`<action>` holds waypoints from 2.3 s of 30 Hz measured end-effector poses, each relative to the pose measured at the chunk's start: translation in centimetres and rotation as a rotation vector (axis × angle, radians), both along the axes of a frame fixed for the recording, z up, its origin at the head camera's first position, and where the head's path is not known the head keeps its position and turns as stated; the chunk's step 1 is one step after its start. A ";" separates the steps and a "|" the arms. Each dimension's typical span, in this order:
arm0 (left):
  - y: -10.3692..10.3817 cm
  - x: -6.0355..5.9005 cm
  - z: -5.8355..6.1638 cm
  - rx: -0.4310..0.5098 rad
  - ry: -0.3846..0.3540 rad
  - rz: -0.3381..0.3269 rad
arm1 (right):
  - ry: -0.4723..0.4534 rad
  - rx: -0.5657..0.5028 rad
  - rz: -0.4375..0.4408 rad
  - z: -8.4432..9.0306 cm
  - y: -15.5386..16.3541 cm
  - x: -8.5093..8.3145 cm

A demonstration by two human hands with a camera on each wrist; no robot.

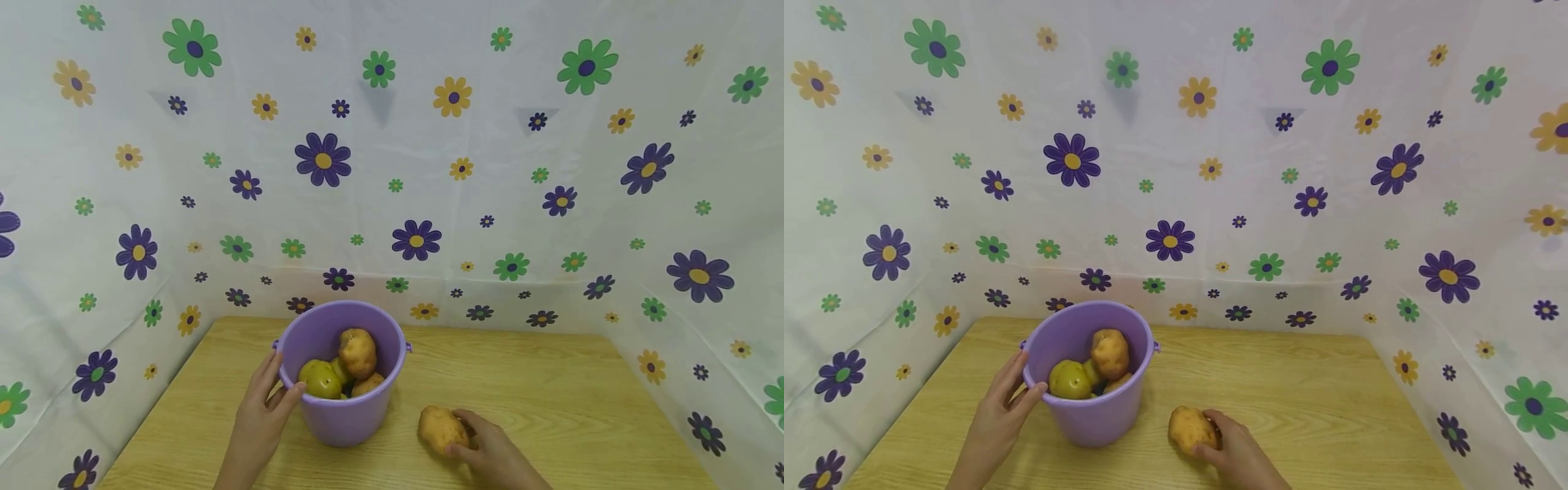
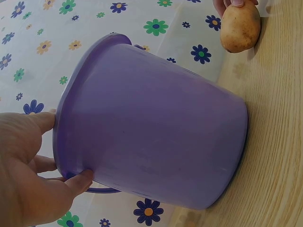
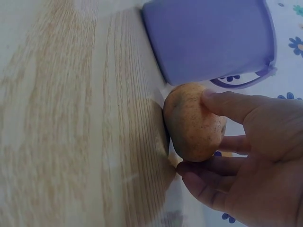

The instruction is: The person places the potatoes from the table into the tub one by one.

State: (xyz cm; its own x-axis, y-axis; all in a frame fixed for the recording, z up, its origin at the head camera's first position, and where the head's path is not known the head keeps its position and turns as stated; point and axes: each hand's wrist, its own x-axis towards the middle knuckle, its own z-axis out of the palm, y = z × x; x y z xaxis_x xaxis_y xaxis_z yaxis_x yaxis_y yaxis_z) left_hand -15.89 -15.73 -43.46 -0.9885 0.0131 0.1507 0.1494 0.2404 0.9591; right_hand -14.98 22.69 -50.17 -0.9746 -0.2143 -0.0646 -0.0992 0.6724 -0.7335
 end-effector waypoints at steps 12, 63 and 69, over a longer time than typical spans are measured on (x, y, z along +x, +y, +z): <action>0.0 -0.1 -0.1 0.010 0.010 0.002 | 0.078 -0.035 0.010 -0.3 -0.4 0.2; 0.1 -0.1 0.0 0.031 0.018 -0.004 | 0.136 -0.185 -0.119 5.7 0.8 -1.0; 0.2 0.0 0.0 0.041 0.026 -0.006 | 0.186 -0.188 -0.132 7.3 1.1 -1.7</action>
